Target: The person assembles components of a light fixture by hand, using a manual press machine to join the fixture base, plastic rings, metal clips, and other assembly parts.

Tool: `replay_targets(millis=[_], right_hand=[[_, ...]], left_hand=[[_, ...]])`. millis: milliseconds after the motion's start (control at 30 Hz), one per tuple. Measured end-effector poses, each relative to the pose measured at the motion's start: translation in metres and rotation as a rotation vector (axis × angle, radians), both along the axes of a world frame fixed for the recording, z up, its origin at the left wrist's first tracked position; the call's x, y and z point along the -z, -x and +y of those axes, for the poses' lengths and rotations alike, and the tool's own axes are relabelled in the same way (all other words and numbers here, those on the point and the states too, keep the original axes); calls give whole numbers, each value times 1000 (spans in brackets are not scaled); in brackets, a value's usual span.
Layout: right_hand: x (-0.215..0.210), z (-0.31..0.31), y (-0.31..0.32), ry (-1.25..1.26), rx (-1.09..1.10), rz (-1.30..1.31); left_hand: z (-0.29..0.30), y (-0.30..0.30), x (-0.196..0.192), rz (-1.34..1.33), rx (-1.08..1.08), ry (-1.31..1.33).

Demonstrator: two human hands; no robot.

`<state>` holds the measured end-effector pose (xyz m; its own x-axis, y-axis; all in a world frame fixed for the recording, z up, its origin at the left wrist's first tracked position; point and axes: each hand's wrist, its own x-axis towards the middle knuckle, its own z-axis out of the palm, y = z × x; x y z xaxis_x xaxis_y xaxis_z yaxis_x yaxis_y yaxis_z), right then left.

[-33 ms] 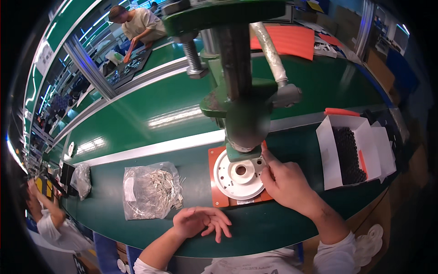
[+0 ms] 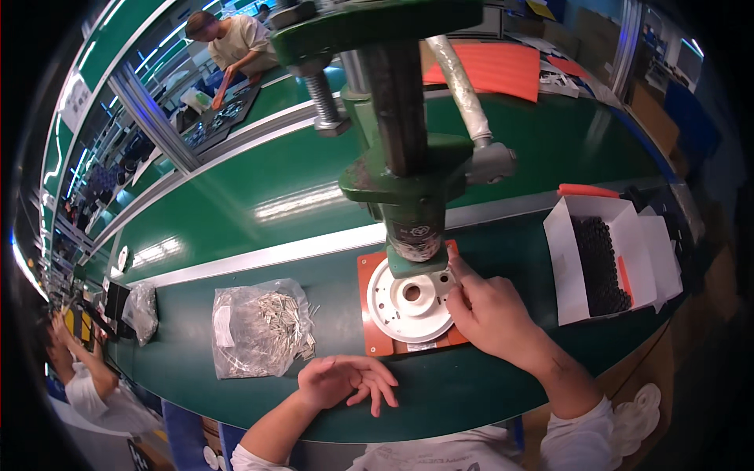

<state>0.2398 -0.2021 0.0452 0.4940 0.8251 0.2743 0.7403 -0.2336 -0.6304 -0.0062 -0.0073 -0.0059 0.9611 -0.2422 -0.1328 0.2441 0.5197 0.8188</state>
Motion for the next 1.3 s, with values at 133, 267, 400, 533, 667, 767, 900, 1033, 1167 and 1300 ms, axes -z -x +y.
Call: replay_targets(millis=[133, 267, 400, 533, 667, 767, 900, 1033, 1167, 1300], right_hand=[[4, -2, 1, -20, -2, -33], [5, -13, -12, -27, 51, -143], [1, -18, -29, -101, -76, 8], [19, -8, -29, -214, -264, -109], [22, -7, -25, -143, -239, -69], [29, -4, -24, -184, -228, -40], [29, -2, -21, -236, -227, -9], [28, -3, -16, -217, -213, -19], [29, -9, -12, -134, -141, -65], [33, -12, -12, -126, -133, -53]], left_hand=[[0, -2, 1, -8, 7, -8], [1, 0, 3, -34, 10, -6], [0, 3, 2, -128, -98, 69], [10, 10, 1, -554, -720, -1085], [-12, -43, -60, -491, -718, -1728], [-6, -67, -57, -397, -543, -1529], [7, -76, -48, -315, -403, -1566], [6, -74, -48, -334, -505, -1465], [7, -76, -44, -349, -481, -1488], [3, -81, -50, -451, -448, -1573]])
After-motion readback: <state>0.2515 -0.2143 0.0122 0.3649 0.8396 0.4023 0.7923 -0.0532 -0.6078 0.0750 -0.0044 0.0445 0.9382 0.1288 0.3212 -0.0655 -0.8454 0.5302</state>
